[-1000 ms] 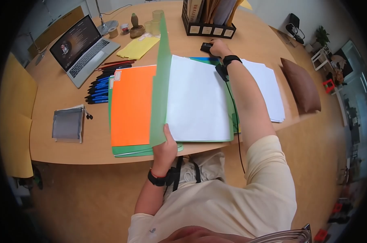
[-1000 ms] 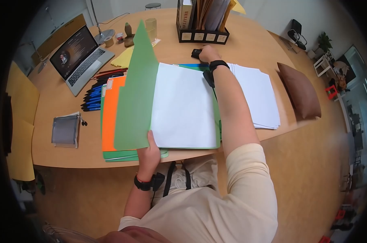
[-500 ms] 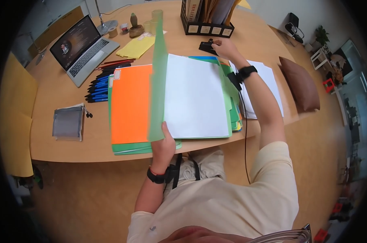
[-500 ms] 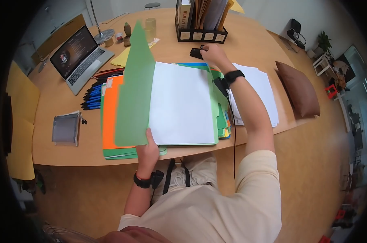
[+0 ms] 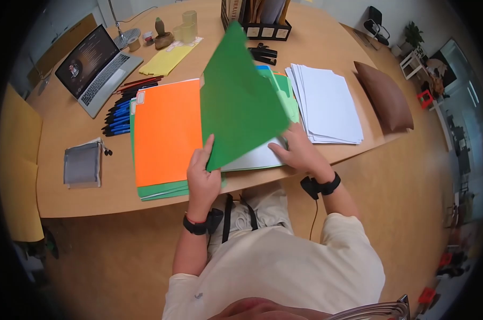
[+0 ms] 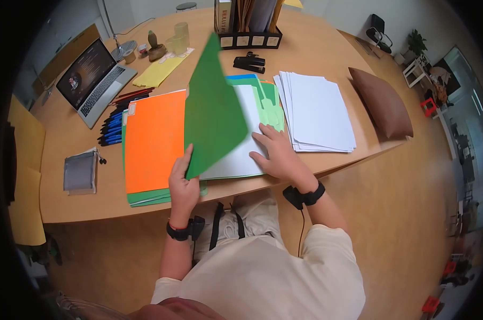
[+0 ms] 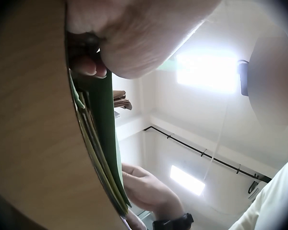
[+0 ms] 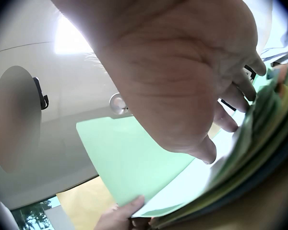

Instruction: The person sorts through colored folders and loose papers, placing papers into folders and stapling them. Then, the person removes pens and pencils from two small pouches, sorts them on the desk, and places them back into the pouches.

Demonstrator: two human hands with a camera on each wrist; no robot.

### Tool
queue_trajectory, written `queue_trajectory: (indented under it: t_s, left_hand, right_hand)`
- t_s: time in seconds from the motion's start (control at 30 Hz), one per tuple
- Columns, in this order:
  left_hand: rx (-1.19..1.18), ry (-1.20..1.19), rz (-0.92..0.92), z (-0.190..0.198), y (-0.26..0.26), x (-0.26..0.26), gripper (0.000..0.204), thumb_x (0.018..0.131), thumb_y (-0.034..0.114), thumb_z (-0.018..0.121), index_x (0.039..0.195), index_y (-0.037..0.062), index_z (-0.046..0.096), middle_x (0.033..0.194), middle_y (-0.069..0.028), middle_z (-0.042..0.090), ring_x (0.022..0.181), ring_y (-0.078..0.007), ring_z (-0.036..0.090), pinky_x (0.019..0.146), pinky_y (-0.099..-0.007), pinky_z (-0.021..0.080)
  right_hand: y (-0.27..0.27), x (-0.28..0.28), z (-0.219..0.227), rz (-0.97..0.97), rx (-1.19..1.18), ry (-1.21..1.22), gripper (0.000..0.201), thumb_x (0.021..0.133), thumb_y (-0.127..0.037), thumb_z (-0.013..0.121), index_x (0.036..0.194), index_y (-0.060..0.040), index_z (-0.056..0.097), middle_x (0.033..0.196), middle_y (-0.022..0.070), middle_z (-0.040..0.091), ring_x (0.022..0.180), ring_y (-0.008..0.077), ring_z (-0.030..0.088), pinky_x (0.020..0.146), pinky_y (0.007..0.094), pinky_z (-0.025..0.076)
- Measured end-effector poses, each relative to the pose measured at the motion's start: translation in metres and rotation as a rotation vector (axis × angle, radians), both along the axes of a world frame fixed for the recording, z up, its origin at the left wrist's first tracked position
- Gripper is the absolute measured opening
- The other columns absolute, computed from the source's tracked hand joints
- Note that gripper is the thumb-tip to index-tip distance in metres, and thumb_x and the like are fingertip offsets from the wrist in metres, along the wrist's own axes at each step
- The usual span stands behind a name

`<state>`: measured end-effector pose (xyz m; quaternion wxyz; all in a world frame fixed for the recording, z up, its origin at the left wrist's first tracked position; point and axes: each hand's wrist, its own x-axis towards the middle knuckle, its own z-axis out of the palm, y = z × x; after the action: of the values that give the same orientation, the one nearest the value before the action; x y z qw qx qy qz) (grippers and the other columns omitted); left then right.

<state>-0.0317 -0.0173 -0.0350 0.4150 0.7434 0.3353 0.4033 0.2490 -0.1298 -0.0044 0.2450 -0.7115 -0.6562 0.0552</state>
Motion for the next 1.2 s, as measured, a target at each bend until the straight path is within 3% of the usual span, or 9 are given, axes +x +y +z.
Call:
queue_trajectory:
  t_s: [0.17,0.27,0.37,0.47,0.6,0.77,0.87,0.97,1.2]
  left_hand:
    - [0.07,0.011,-0.043,0.018,-0.008,0.002,0.049,0.091,0.006,0.076,0.138,-0.0035,0.065,0.105,-0.0146,0.064,0.101,-0.0283,0.065,0.096,-0.0353,0.051]
    - [0.064,0.01,-0.04,0.013,-0.006,0.001,0.046,0.092,0.013,0.079,0.133,-0.004,0.068,0.102,-0.0151,0.062,0.096,-0.0293,0.064,0.09,-0.0366,0.052]
    - [0.058,0.032,-0.005,0.004,-0.003,0.001,0.041,0.094,0.018,0.079,0.128,-0.0036,0.071,0.1,-0.0159,0.06,0.088,-0.0305,0.063,0.081,-0.0377,0.053]
    - [0.002,0.054,0.011,0.007,-0.005,0.004,0.036,0.097,0.016,0.076,0.126,-0.0046,0.071,0.099,-0.016,0.06,0.087,-0.0299,0.063,0.08,-0.0374,0.052]
    - [-0.035,0.046,0.004,0.012,-0.007,0.003,0.033,0.098,0.011,0.073,0.126,-0.0061,0.07,0.098,-0.0171,0.061,0.092,-0.0306,0.063,0.086,-0.0365,0.051]
    - [-0.051,0.054,0.014,0.015,-0.006,0.002,0.032,0.098,0.01,0.072,0.125,-0.006,0.07,0.097,-0.0179,0.06,0.09,-0.0316,0.062,0.084,-0.0371,0.051]
    - [-0.038,0.035,0.02,0.015,-0.007,0.003,0.031,0.098,0.01,0.071,0.125,-0.0059,0.07,0.096,-0.0181,0.059,0.089,-0.032,0.062,0.082,-0.0373,0.051]
    - [-0.051,0.045,0.016,0.016,-0.005,0.001,0.031,0.098,0.01,0.071,0.125,-0.0057,0.071,0.094,-0.0178,0.057,0.087,-0.0321,0.061,0.081,-0.0377,0.05]
    - [-0.109,0.015,-0.002,0.019,-0.001,-0.001,0.031,0.097,0.008,0.072,0.125,-0.0051,0.071,0.092,-0.0162,0.055,0.083,-0.03,0.058,0.076,-0.0361,0.05]
  right_hand:
    - [-0.006,0.007,-0.021,-0.05,0.067,0.024,0.059,0.088,-0.005,0.073,0.145,-0.0025,0.059,0.15,0.0284,0.054,0.14,0.0503,0.048,0.119,0.0528,0.041]
    - [-0.01,0.013,-0.017,0.009,0.127,0.169,0.052,0.097,-0.003,0.064,0.148,0.0018,0.054,0.151,0.0269,0.057,0.142,0.0431,0.053,0.119,0.0457,0.042]
    - [-0.008,0.021,-0.003,-0.19,0.003,0.562,0.044,0.102,-0.003,0.058,0.145,-0.0008,0.06,0.143,0.0242,0.065,0.133,0.0381,0.062,0.113,0.0424,0.049]
    - [-0.001,0.034,0.006,-0.154,0.158,0.557,0.04,0.106,-0.007,0.054,0.145,0.0005,0.061,0.138,0.022,0.07,0.128,0.0314,0.067,0.11,0.0395,0.052]
    - [0.032,0.038,0.051,-0.042,0.123,0.437,0.038,0.106,-0.012,0.057,0.141,0.001,0.064,0.136,0.0192,0.071,0.127,0.0316,0.068,0.11,0.04,0.052]
    - [0.132,0.019,0.093,0.165,-0.05,0.247,0.038,0.107,-0.015,0.063,0.14,0.0035,0.064,0.136,0.0181,0.07,0.124,0.0273,0.07,0.109,0.0393,0.055]
    - [0.218,0.003,0.096,0.217,-0.137,0.14,0.044,0.104,-0.029,0.063,0.134,0.0028,0.068,0.129,0.0218,0.073,0.119,0.0339,0.072,0.104,0.0406,0.056]
    - [0.318,-0.003,0.073,0.258,-0.178,-0.004,0.049,0.098,-0.035,0.062,0.125,0.0041,0.073,0.124,0.0251,0.075,0.117,0.0411,0.071,0.1,0.0427,0.057]
    - [0.497,-0.001,0.004,0.067,-0.303,-0.273,0.039,0.094,-0.028,0.062,0.11,0.0035,0.079,0.114,0.03,0.075,0.105,0.0449,0.073,0.091,0.0446,0.059]
